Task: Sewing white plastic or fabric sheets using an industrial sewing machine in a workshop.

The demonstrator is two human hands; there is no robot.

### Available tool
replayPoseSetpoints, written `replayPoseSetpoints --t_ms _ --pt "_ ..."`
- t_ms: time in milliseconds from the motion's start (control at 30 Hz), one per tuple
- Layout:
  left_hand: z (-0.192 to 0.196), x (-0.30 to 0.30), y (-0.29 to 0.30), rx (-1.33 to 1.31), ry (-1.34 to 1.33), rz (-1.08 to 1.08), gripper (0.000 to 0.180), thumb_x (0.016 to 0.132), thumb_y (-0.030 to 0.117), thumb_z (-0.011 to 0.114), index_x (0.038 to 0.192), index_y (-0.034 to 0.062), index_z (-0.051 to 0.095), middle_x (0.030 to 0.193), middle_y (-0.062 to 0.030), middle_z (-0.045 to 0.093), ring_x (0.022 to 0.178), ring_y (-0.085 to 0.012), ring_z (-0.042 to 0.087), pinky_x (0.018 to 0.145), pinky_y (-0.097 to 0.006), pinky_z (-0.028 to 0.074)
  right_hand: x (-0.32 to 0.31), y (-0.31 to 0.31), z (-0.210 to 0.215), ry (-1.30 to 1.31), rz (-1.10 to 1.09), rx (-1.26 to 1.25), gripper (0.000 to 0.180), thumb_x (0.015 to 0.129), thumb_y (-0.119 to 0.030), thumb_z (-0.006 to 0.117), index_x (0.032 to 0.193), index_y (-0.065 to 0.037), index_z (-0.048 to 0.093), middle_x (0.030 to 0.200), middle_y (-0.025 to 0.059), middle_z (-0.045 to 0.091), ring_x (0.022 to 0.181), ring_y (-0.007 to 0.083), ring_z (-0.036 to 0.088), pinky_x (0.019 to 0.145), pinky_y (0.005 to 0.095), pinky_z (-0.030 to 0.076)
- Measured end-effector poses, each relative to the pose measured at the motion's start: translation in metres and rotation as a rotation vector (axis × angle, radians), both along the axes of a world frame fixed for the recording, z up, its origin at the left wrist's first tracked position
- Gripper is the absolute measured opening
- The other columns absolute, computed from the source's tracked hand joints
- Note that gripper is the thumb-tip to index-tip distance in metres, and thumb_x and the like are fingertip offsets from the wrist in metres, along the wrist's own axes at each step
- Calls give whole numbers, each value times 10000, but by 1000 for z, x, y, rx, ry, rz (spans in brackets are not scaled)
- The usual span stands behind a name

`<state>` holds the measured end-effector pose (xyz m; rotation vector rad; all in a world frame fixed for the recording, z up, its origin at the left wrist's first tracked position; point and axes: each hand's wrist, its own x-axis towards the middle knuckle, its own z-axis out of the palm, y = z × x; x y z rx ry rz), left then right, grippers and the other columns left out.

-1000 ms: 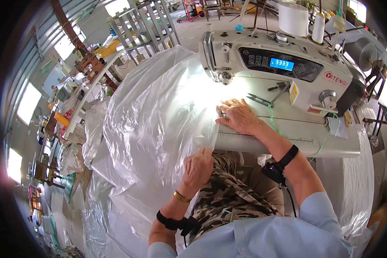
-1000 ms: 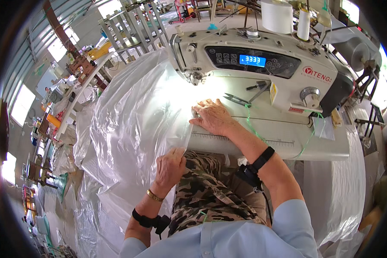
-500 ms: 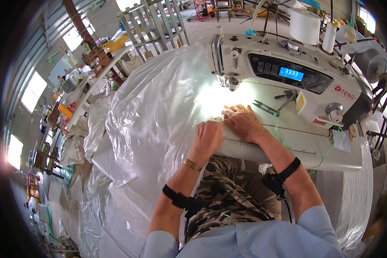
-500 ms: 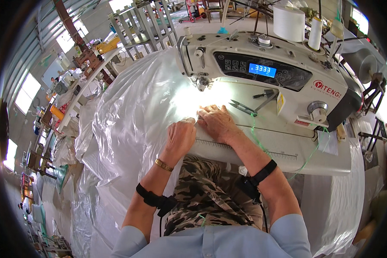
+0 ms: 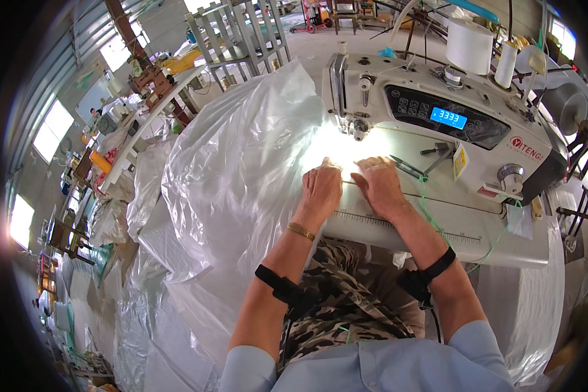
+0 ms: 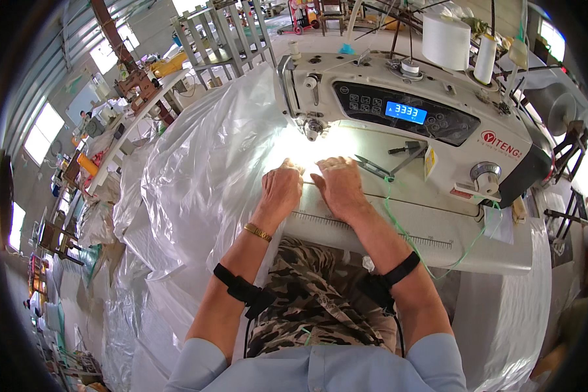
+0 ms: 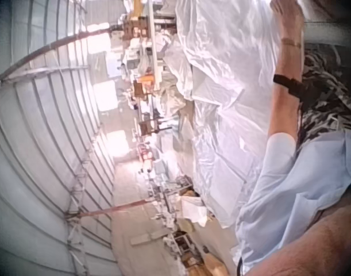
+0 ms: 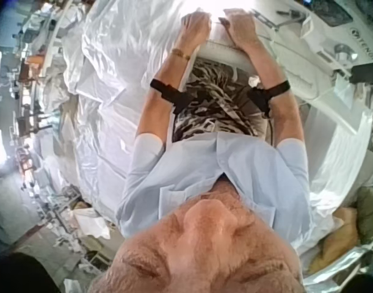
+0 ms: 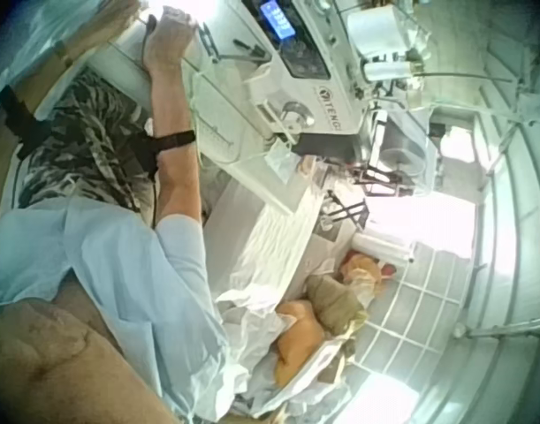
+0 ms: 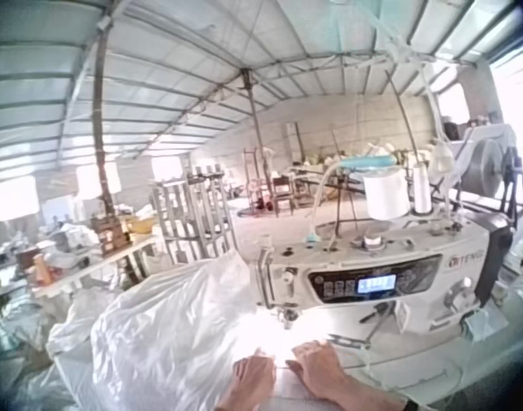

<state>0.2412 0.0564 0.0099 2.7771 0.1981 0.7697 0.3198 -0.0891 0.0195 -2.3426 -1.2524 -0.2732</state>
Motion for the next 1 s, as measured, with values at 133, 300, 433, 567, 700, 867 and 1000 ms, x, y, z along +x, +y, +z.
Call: replayPoseSetpoints --t_ms 133,300,433,567,700,867,1000 --pt "-4 15 11 19 -31 14 201 827 76 526 728 -70 622 964 -333 629 764 -371 657 714 -441 505 4 -15 0 -208 -470 71 327 852 -307 675 1098 -93 648 1182 69 615 1182 201 501 1054 467 287" --pt "-7 32 25 68 45 66 175 773 83 589 644 -35 603 1154 -379 550 714 -373 658 669 -420 520 12 -47 2 -207 -658 -86 308 839 -313 689 1073 -115 658 1088 57 625 1119 204 519 1051 491 269" --pt "-9 44 31 93 176 58 140 807 17 517 748 -54 622 1125 -346 597 735 -340 644 728 -428 503 16 -41 -2 -180 -647 -172 300 838 -312 691 1063 -116 663 1005 51 615 1061 194 544 1032 472 291" --pt "-10 42 33 68 89 122 136 823 12 508 856 -41 628 1121 -283 607 862 -343 638 805 -422 492 8 -22 -5 -161 -472 -217 262 850 -309 681 1026 -114 680 999 49 613 1041 185 557 994 415 321" --pt "-5 32 35 -64 -86 178 84 802 8 560 839 -44 615 975 -262 640 894 -396 642 775 -453 515 -7 -18 0 -300 -330 -111 242 867 -302 663 980 -90 688 992 56 618 1013 184 571 936 372 370" --pt "1 22 42 -85 -19 302 136 864 79 539 879 -25 625 956 -226 652 905 -393 635 796 -445 507 -10 -15 4 -161 -348 -225 257 856 -299 665 958 -63 678 999 76 619 1014 204 575 880 378 412" --pt "-4 10 47 -179 -74 337 153 868 88 530 911 1 648 953 -209 661 920 -376 636 794 -450 503 -8 -14 -4 -275 -253 -144 178 872 -211 597 870 -42 651 925 107 623 947 217 597 821 385 435"
